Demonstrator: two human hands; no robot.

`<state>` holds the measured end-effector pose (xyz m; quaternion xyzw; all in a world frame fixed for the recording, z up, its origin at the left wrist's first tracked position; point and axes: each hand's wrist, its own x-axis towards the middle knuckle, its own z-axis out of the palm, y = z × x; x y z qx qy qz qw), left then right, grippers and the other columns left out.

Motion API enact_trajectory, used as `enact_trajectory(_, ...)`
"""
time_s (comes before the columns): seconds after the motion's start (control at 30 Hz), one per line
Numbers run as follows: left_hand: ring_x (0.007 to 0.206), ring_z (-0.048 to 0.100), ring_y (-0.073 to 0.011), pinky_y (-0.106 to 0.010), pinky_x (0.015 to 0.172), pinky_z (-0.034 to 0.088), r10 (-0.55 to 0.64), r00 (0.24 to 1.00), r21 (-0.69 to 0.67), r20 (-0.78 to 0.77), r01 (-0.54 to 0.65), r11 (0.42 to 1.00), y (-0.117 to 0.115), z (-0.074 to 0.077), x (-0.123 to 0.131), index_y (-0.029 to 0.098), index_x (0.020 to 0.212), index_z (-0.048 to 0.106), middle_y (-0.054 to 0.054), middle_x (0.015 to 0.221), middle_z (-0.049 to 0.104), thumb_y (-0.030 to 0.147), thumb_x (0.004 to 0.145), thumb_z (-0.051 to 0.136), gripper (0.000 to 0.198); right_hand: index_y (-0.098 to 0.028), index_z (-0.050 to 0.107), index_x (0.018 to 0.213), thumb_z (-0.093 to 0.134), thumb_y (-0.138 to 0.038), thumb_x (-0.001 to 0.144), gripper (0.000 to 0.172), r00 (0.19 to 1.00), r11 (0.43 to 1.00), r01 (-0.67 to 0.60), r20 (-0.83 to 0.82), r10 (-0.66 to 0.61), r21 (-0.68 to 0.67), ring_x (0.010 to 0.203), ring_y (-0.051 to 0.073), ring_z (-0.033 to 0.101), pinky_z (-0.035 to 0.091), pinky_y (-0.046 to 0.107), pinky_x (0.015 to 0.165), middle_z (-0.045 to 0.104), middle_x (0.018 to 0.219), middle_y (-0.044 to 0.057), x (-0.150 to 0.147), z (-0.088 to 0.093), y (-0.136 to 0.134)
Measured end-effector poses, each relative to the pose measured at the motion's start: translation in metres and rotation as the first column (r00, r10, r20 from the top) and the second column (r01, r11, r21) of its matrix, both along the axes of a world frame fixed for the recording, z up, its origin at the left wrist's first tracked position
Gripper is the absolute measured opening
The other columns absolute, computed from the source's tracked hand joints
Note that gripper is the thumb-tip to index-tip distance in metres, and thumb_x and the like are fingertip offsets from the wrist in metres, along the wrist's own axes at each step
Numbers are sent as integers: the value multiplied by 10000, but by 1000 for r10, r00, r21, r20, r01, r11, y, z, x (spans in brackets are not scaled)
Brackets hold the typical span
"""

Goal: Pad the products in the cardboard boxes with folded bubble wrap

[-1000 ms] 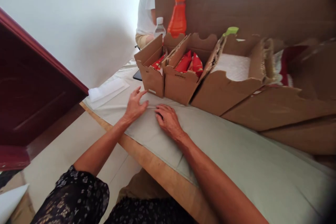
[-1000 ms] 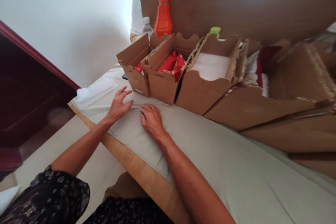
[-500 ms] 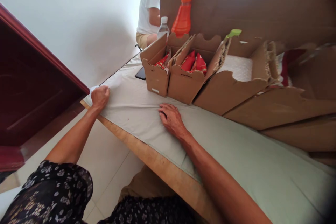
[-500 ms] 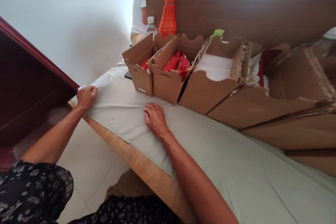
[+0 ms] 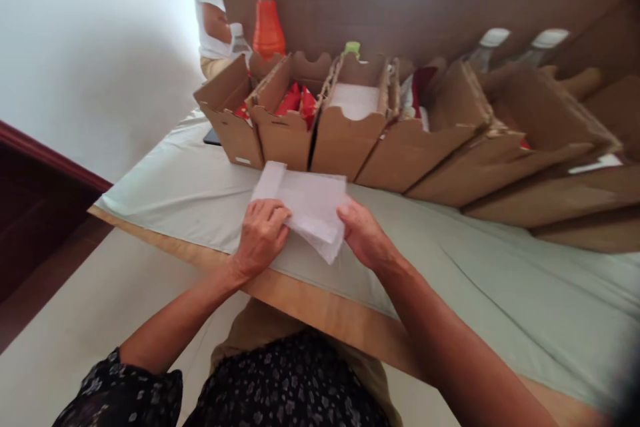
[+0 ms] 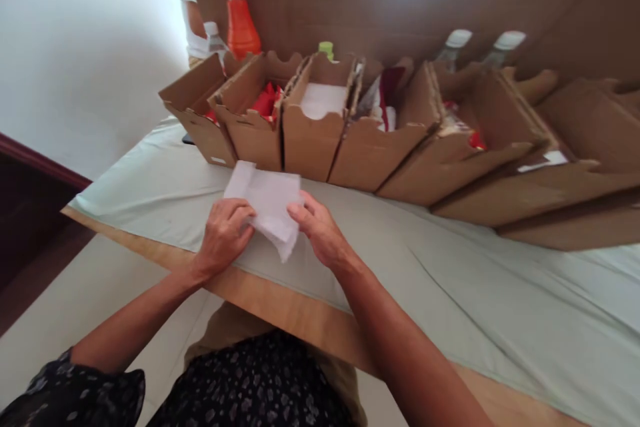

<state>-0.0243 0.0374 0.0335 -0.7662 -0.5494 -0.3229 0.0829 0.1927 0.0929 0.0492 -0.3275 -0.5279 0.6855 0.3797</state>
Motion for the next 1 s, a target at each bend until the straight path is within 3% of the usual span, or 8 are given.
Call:
enact_trajectory(0.1,1025,668,-284,-439,933,510,-226,974,-111,-17,223,969,-11,-3,35,188,1084,679,-106,1102,724,240,873,714,220,-208,695,1210,858,-594,703,658,971,980,190,157,-180,-54,930,241,722,588,368,823,760,1079,90,47,-12,-18)
enact_trajectory(0.2,1040,668,-305,-464,931,526,-295,956,-183,4,291,939,-20,-7,49,171,1102,673,-126,1120,715,335,875,749,291,-204,644,1287,816,-540,730,673,933,952,306,206,-296,-14,898,218,702,577,343,788,745,1089,84,74,-31,-23)
enact_trajectory(0.33,1033,675,-280,-444,922,546,-183,983,-128,6,182,975,-19,-12,47,195,1091,684,-121,1132,711,271,951,651,163,-206,655,1285,726,-436,795,546,914,951,280,266,-306,133,842,198,672,544,305,709,727,1040,63,81,-43,-19)
enact_trajectory(0.43,1103,651,-333,-501,961,550,5,1000,-103,-18,-6,995,-10,-17,43,178,1213,674,-174,1257,675,308,909,692,331,-190,708,1122,670,-382,801,377,907,943,272,275,-318,194,772,181,641,531,299,695,714,935,43,80,-44,-18)
enact_trajectory(0.53,1159,623,-380,-549,999,541,140,990,-181,-22,-141,973,-1,-23,38,163,1296,652,-198,1295,656,342,855,713,480,-192,707,1092,631,-367,813,338,894,927,278,286,-346,252,776,175,633,526,298,712,712,925,34,79,-45,-18)
enact_trajectory(0.7,1083,659,-293,-448,987,564,205,975,-227,85,-181,957,6,-31,24,219,1165,709,-126,1123,683,192,892,517,335,-181,688,1134,573,-345,823,369,872,905,292,303,-385,308,792,166,624,518,287,733,705,948,38,79,-48,-18)
enact_trajectory(0.87,1258,578,-407,-608,1098,471,374,923,-279,91,-337,899,7,-29,14,119,1407,582,-221,1302,652,279,820,613,609,-179,667,1121,557,-364,830,362,859,896,295,319,-401,333,755,157,587,497,273,702,683,918,33,78,-52,-16)
enact_trajectory(1.0,1113,649,-411,-610,1022,517,427,897,-385,117,-355,852,4,-26,27,63,1450,550,-206,1135,730,295,775,633,718,-176,668,1097,556,-354,818,349,843,878,304,325,-429,371,772,172,591,501,294,735,692,926,43,77,-51,-17)
